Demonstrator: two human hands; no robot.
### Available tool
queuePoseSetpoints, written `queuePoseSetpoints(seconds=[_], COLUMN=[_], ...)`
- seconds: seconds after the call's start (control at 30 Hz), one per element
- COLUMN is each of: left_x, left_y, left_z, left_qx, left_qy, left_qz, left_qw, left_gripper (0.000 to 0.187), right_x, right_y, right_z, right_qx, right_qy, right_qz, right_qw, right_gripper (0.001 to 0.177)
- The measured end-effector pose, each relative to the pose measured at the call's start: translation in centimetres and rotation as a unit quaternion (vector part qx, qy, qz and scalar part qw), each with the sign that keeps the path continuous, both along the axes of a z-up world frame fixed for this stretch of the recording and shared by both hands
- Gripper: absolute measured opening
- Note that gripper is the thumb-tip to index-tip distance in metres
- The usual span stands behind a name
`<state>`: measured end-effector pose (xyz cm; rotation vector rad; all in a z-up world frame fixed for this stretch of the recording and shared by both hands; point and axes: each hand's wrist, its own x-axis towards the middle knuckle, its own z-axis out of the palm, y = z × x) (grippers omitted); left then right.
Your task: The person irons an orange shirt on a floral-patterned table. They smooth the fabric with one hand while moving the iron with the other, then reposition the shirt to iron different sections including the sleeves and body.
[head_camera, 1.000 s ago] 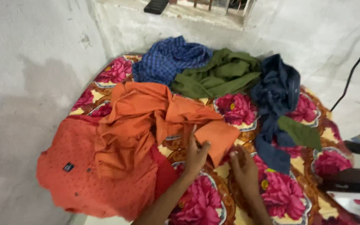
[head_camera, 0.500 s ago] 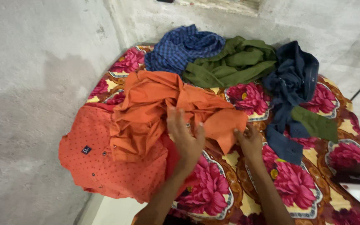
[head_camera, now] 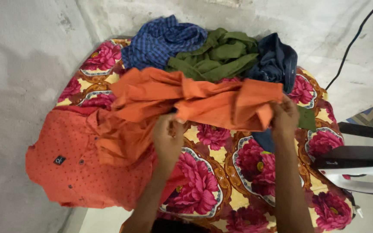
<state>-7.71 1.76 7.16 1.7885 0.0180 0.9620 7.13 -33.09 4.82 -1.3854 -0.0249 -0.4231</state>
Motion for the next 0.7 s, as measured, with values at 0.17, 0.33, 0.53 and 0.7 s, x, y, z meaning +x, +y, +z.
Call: queuePoseSetpoints(seconds=[0.17,0.33,0.53,0.7], left_x=[-2.1,-2.8,-2.2,1.5], left_y=[-5.6,-6.3,-1.5,5.4], left_z=[-0.4,-1.9,0.6,2.1], left_qx=[0.196,0.244,0.145,0.171], left_qy=[0.0,0.103,0.046,-0.009], left_qz=[-0.128,-0.234,-0.136,0.07], left_qw=[0.972,0.935,0.979,0.983], left_gripper=[0.015,0.046,0.047,0.039], right_x=[1.0,-3.3,-10.1,-11.9], right_y=[-4.9,-1.2,8.4,12.3], right_z=[-3.2,-4.3,0.6,1.2], right_qx=[-0.29,-0.459,-0.407,-0.46], right_qy=[-0.005,-0.134,-0.099,-0.181], right_qz=[-0.162,-0.194,-0.042,0.106], right_qw=[0.943,0.857,0.907,0.863], right_gripper=[0.028,0.04,0.04,0.049])
